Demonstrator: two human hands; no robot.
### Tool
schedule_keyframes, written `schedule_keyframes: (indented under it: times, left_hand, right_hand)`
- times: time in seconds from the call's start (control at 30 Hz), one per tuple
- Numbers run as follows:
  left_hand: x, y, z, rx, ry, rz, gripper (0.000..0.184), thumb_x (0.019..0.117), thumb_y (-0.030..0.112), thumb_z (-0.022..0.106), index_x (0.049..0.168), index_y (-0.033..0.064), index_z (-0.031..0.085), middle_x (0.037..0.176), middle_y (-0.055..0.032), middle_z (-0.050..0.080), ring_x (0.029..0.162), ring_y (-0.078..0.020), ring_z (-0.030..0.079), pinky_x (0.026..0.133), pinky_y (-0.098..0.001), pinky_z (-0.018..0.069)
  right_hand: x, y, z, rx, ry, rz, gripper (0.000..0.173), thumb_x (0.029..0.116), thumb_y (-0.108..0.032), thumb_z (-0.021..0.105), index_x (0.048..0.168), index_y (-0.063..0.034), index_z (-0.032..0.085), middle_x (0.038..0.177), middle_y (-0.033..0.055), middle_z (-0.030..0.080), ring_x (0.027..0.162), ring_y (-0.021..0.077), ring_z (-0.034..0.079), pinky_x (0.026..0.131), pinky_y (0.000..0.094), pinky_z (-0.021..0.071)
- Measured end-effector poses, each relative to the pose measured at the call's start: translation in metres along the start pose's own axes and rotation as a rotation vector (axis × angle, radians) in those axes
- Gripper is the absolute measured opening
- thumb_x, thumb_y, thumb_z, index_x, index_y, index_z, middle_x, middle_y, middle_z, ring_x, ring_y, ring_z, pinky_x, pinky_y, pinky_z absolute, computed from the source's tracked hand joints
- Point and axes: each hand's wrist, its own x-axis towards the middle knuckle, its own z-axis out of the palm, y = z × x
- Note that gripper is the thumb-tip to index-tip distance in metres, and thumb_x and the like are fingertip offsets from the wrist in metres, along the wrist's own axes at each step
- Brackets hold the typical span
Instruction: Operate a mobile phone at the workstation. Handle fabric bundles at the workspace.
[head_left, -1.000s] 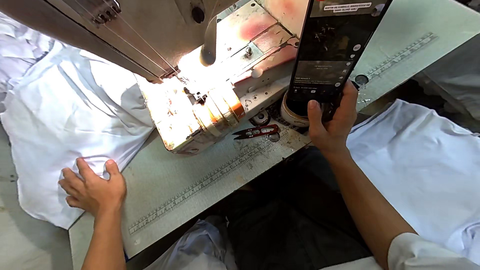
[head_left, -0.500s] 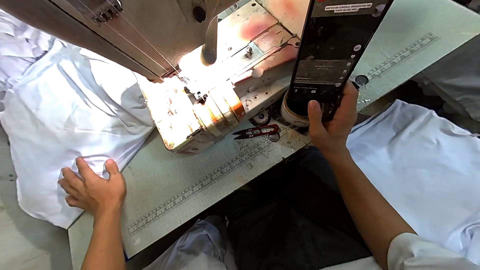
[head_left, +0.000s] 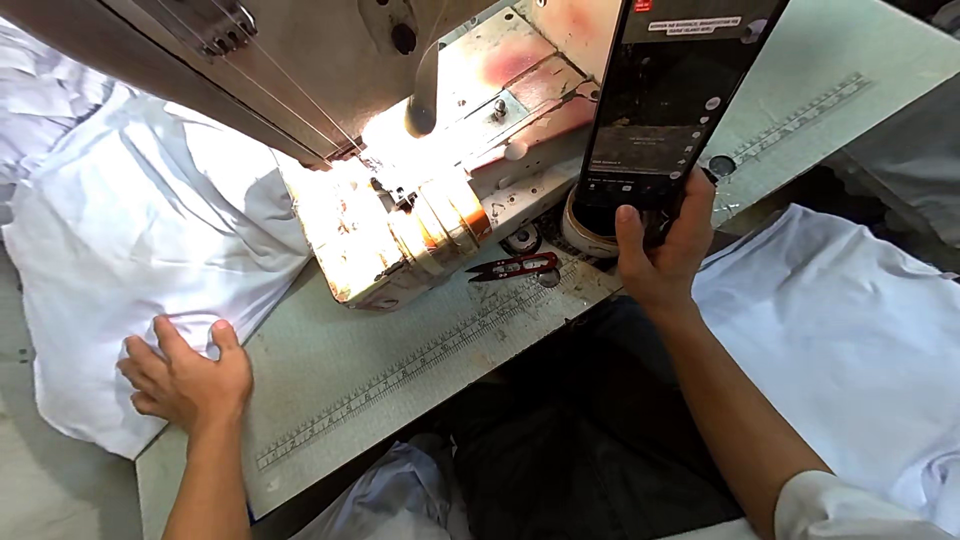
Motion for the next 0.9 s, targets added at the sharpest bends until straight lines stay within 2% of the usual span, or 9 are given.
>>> schedule_keyframes:
  times: [0.3, 0.9]
  left_hand:
    - [-0.0002, -0.0003, 0.0002, 0.007, 0.002, 0.004, 0.078, 0.1013, 0.059, 0.04, 0.161, 0.0095, 0.031, 0.168, -0.0273, 0.017, 0.154, -0.0504, 0.014, 0.115, -0.0742, 0.0151]
    - [0.0005, -0.0004, 0.0012, 0.018, 0.002, -0.005, 0.076, 0.1017, 0.058, 0.04, 0.161, 0.0106, 0.031, 0.168, -0.0261, 0.017, 0.154, -0.0494, 0.014, 0.116, -0.0734, 0.0155]
  right_hand:
    - [-0.0009, 0.0025, 0.0008, -0.01, 0.02, -0.016, 0.058, 0.1012, -0.031, 0.057, 0.139, 0.0096, 0.043, 0.124, 0.021, 0.06, 0.115, 0.0198, 0.063, 0.097, 0.0357, 0.0541]
    - [-0.0003, 0.0005, 0.0, 0.008, 0.002, -0.002, 0.057, 0.1018, -0.032, 0.056, 0.138, 0.0093, 0.043, 0.12, 0.0185, 0.062, 0.109, 0.0163, 0.065, 0.093, 0.0333, 0.056]
